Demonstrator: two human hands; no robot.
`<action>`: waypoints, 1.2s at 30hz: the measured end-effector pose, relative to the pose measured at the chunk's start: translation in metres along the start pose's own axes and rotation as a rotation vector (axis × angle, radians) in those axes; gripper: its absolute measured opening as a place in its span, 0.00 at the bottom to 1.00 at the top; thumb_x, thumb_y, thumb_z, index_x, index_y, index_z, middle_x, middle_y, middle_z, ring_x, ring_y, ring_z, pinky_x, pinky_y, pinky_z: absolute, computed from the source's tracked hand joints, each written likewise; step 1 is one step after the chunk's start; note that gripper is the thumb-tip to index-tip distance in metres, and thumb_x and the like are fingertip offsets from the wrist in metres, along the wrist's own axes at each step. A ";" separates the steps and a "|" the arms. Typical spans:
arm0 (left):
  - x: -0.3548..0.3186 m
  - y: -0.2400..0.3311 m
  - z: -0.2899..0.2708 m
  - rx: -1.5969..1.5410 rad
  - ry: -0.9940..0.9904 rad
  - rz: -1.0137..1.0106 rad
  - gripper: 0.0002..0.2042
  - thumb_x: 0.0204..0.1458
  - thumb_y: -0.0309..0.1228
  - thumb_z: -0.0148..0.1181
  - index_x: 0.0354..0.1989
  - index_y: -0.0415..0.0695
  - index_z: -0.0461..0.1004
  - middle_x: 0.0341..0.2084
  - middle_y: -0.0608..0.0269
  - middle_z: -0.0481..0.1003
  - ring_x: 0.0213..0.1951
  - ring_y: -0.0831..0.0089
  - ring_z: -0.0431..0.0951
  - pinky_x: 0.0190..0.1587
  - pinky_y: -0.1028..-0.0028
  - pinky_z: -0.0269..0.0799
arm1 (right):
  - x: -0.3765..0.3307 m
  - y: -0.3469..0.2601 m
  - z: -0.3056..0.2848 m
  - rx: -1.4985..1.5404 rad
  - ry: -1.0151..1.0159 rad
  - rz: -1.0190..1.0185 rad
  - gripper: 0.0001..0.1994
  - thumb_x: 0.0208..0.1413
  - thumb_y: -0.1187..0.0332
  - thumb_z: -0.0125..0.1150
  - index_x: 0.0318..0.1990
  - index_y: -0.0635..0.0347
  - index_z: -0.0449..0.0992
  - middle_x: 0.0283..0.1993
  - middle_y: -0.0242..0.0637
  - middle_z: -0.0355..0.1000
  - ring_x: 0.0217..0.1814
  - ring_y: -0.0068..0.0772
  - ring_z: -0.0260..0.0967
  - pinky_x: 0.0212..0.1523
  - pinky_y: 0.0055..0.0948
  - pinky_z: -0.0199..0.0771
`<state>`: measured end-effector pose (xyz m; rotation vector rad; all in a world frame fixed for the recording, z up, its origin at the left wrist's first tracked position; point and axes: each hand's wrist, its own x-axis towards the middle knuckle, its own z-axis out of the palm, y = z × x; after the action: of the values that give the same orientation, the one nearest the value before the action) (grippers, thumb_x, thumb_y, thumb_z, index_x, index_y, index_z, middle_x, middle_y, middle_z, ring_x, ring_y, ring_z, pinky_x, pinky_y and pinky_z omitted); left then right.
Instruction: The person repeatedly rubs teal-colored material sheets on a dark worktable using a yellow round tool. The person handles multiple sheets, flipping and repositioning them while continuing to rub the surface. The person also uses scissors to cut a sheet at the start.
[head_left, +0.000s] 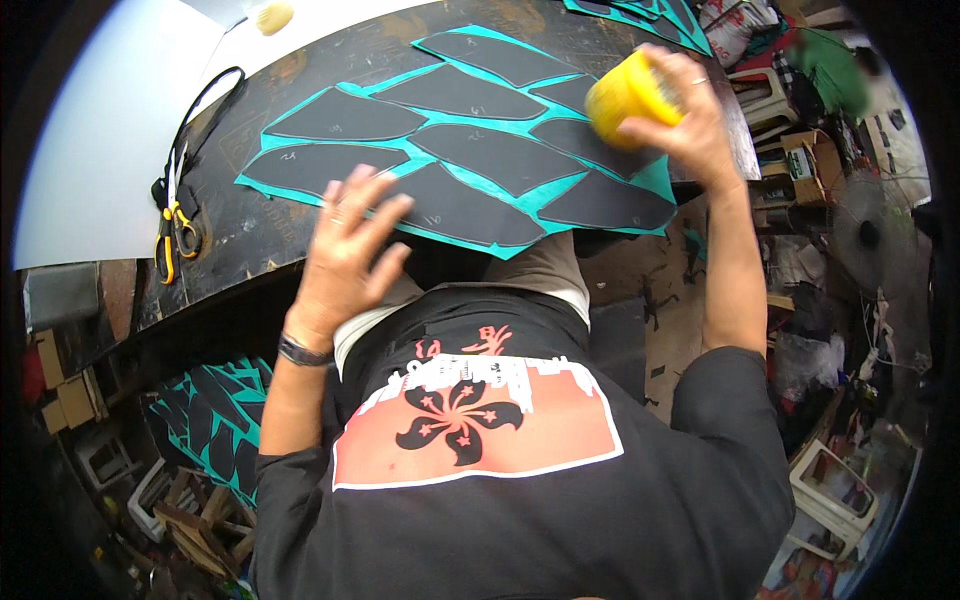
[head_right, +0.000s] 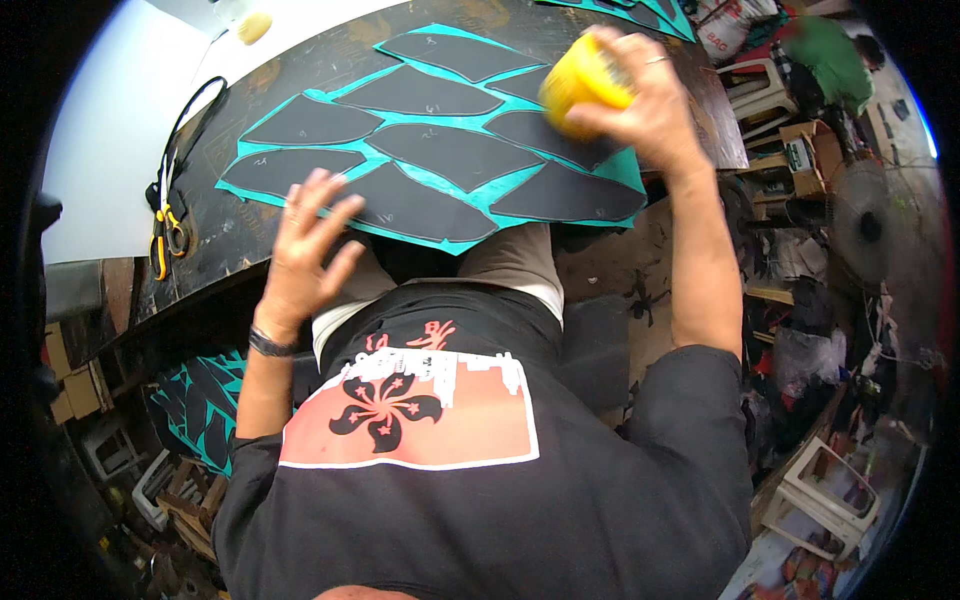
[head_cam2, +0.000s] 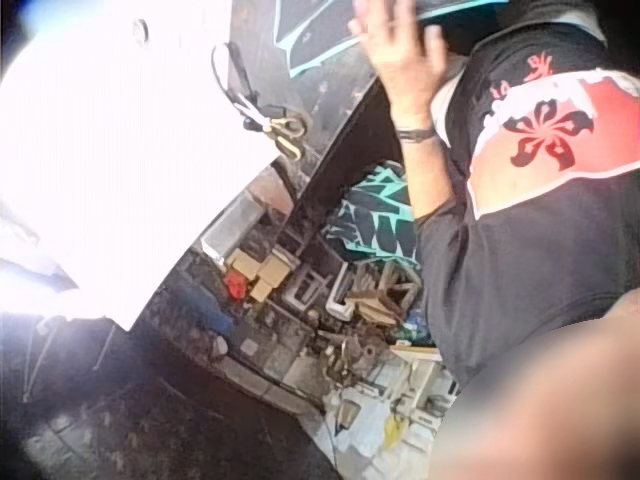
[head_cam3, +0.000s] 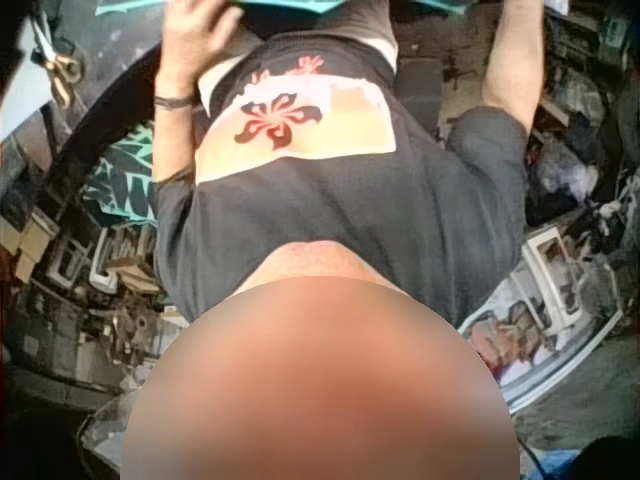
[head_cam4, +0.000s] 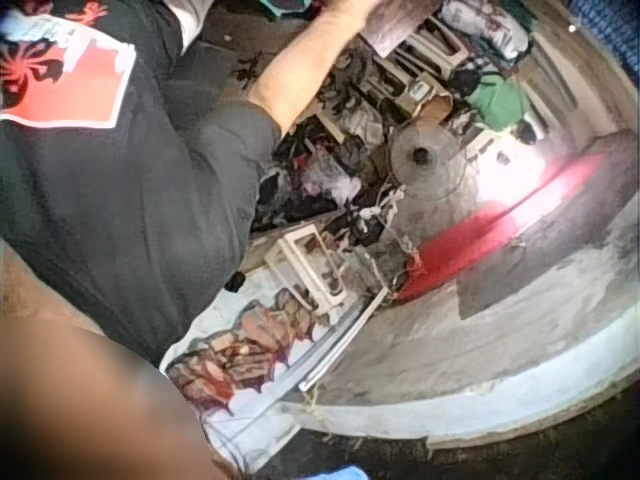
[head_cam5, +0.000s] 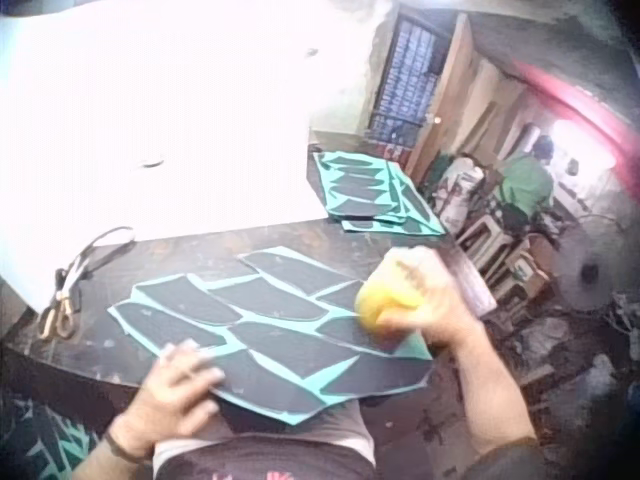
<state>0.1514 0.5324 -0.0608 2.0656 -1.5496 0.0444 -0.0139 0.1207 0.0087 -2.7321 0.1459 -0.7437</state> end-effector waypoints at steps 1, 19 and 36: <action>-0.001 0.008 0.006 -0.042 -0.031 0.058 0.26 0.49 0.27 0.67 0.60 0.47 0.74 0.66 0.56 0.67 0.70 0.55 0.63 0.72 0.50 0.53 | -0.004 -0.025 0.019 0.002 -0.063 -0.007 0.41 0.37 0.52 0.80 0.64 0.43 0.73 0.61 0.47 0.68 0.62 0.52 0.68 0.64 0.41 0.70; -0.002 0.018 0.067 -0.125 0.241 0.047 0.16 0.50 0.25 0.60 0.49 0.51 0.81 0.50 0.68 0.78 0.55 0.70 0.77 0.59 0.64 0.69 | 0.164 -0.283 0.242 0.091 -0.129 -0.407 0.40 0.35 0.52 0.80 0.63 0.33 0.73 0.63 0.55 0.66 0.59 0.56 0.69 0.51 0.48 0.81; 0.005 0.027 0.068 -0.092 0.266 0.001 0.19 0.45 0.20 0.67 0.47 0.51 0.83 0.49 0.66 0.80 0.57 0.67 0.78 0.59 0.62 0.67 | -0.009 0.063 0.016 -0.601 0.044 0.486 0.42 0.40 0.38 0.73 0.67 0.34 0.70 0.58 0.63 0.69 0.60 0.61 0.70 0.59 0.52 0.73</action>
<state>0.1091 0.4935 -0.1058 1.9009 -1.3648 0.2347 -0.0149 0.0670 -0.0289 -3.0053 1.1638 -0.6916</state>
